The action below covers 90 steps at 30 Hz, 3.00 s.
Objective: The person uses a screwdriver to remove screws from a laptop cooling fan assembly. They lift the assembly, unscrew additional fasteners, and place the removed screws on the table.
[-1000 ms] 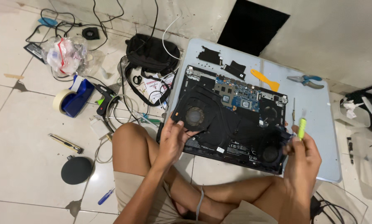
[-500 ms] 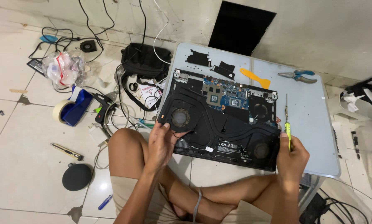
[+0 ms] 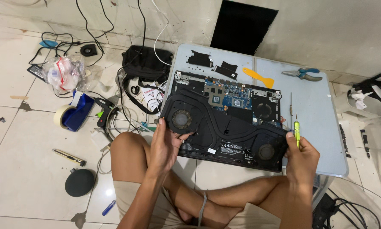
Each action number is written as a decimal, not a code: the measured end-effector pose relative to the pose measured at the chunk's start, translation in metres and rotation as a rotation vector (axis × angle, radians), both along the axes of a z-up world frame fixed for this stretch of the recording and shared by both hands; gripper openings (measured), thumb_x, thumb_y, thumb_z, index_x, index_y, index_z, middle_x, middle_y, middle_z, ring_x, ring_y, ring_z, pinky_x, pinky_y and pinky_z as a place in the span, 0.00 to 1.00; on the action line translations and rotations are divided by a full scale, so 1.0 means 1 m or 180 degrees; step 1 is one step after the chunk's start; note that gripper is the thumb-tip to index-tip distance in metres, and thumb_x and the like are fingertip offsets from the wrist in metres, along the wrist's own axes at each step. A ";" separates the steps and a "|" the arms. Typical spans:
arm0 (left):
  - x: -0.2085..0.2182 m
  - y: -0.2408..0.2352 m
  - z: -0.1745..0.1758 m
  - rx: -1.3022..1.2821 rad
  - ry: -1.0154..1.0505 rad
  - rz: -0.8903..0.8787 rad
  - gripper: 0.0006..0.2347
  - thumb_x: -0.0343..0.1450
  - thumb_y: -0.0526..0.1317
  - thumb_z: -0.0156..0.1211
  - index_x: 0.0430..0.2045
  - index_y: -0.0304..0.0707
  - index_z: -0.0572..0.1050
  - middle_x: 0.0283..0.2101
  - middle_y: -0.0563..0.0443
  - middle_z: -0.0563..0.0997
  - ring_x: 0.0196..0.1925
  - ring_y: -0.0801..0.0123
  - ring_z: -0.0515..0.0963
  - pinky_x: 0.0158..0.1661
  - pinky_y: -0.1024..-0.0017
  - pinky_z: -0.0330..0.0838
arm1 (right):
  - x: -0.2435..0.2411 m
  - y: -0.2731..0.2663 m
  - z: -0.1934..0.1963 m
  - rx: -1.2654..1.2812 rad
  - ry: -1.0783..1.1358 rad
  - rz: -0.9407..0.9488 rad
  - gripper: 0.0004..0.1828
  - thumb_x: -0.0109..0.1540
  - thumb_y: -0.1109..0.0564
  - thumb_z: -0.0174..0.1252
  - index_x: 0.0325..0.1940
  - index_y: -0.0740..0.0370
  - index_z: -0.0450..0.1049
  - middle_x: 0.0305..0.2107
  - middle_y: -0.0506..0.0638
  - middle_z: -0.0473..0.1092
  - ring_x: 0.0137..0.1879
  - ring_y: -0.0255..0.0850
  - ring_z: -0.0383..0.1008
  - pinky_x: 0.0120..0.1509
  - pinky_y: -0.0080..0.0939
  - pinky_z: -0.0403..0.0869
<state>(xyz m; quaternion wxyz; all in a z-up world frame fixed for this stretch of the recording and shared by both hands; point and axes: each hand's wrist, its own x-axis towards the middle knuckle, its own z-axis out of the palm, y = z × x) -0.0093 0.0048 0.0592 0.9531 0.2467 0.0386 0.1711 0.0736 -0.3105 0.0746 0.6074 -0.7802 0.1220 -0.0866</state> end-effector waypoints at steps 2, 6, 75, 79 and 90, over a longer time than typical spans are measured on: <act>0.000 -0.002 0.004 -0.0065 0.0029 -0.0020 0.22 0.76 0.47 0.41 0.59 0.28 0.63 0.56 0.32 0.73 0.56 0.49 0.75 0.52 0.49 0.75 | 0.007 -0.008 -0.013 0.0223 -0.0072 0.0044 0.20 0.67 0.54 0.57 0.22 0.54 0.62 0.16 0.38 0.49 0.24 0.27 0.48 0.29 0.28 0.52; 0.000 -0.003 0.012 -0.0197 0.0332 -0.0012 0.23 0.75 0.48 0.38 0.60 0.28 0.62 0.57 0.32 0.73 0.55 0.49 0.75 0.51 0.51 0.74 | 0.002 0.001 0.007 0.0652 0.0112 -0.0014 0.13 0.66 0.54 0.58 0.27 0.54 0.67 0.17 0.34 0.51 0.23 0.24 0.47 0.27 0.26 0.49; -0.005 -0.064 0.013 -0.0953 0.0662 -0.0038 0.30 0.72 0.57 0.35 0.57 0.27 0.67 0.55 0.37 0.74 0.55 0.56 0.73 0.59 0.60 0.67 | 0.014 0.133 0.058 0.2483 -0.0587 0.0541 0.11 0.62 0.55 0.59 0.29 0.53 0.64 0.18 0.38 0.53 0.27 0.28 0.51 0.34 0.26 0.53; -0.010 -0.068 0.021 -0.1149 0.0730 -0.0116 0.30 0.71 0.55 0.36 0.60 0.28 0.64 0.58 0.36 0.72 0.58 0.55 0.71 0.61 0.58 0.65 | 0.015 0.132 0.067 0.2875 -0.0263 0.0561 0.06 0.60 0.59 0.61 0.39 0.59 0.72 0.29 0.50 0.72 0.36 0.40 0.74 0.49 0.44 0.77; -0.006 -0.017 0.014 0.1008 -0.0751 -0.0926 0.22 0.75 0.51 0.49 0.56 0.30 0.68 0.57 0.39 0.75 0.62 0.56 0.72 0.64 0.59 0.60 | 0.038 0.101 0.099 0.1827 0.0651 0.1545 0.15 0.58 0.58 0.62 0.24 0.50 0.62 0.17 0.40 0.57 0.21 0.28 0.58 0.25 0.26 0.58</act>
